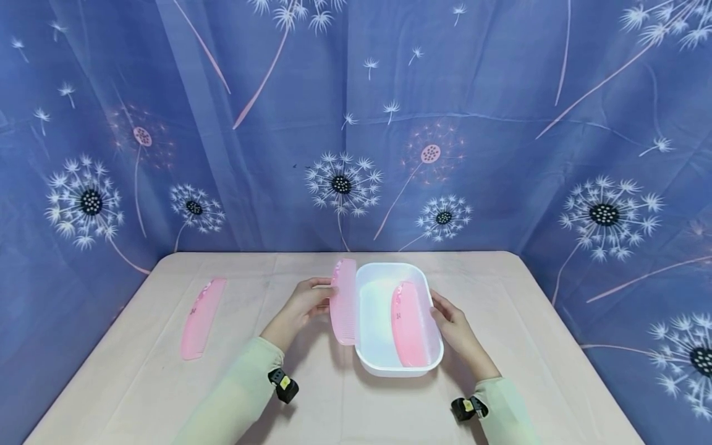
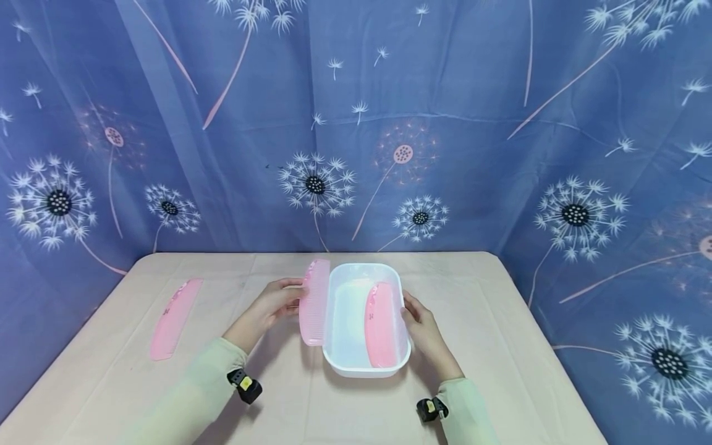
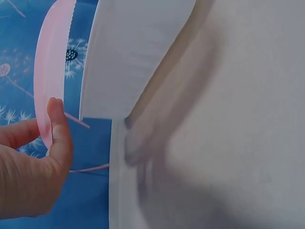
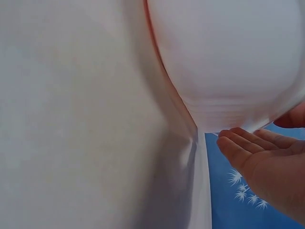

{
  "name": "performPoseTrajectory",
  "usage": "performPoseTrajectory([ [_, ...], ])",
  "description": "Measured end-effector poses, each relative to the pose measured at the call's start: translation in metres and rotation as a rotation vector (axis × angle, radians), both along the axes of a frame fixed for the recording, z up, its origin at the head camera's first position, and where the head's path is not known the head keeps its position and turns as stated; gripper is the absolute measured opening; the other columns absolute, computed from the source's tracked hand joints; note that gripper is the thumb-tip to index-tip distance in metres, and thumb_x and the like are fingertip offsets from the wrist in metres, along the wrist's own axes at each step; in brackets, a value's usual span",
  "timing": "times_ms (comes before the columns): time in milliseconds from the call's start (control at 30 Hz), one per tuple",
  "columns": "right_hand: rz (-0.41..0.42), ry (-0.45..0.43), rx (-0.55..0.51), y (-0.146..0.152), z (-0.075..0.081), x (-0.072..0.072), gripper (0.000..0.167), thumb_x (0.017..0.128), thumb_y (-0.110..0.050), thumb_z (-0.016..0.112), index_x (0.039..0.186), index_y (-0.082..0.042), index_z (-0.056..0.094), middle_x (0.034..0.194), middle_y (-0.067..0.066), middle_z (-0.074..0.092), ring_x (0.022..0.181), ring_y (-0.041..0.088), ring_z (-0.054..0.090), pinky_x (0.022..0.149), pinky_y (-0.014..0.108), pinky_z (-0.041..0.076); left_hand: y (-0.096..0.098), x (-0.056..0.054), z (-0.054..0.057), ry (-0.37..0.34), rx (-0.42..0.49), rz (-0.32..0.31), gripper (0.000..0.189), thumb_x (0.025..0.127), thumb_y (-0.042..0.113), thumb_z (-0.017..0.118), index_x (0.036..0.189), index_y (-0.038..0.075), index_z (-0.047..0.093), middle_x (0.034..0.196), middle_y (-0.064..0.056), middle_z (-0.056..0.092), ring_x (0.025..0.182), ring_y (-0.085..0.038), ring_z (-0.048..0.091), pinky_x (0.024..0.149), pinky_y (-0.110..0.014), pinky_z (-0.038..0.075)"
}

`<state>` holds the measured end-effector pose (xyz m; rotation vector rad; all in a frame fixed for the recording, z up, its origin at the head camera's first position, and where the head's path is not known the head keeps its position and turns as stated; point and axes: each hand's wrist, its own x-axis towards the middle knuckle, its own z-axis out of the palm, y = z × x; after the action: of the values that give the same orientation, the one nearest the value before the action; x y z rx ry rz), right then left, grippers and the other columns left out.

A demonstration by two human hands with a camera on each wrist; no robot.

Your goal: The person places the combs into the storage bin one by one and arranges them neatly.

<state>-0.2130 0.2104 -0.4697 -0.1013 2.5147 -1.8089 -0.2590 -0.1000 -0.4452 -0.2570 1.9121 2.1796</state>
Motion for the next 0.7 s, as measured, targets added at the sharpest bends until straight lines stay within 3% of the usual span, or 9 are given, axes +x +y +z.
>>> performPoseTrajectory([
  [700, 0.001, -0.004, -0.007, 0.001, -0.001, -0.002, 0.047, 0.102, -0.007, 0.042, 0.147, 0.001, 0.032, 0.144, 0.027, 0.039, 0.134, 0.039, 0.038, 0.110, 0.043, 0.033, 0.015, 0.005, -0.002, 0.010, 0.001, -0.028, 0.032, 0.089, -0.002, 0.060, 0.119, -0.010, 0.055, 0.085, -0.011, 0.063, 0.066, -0.016, 0.063, 0.061, -0.026, 0.057],
])
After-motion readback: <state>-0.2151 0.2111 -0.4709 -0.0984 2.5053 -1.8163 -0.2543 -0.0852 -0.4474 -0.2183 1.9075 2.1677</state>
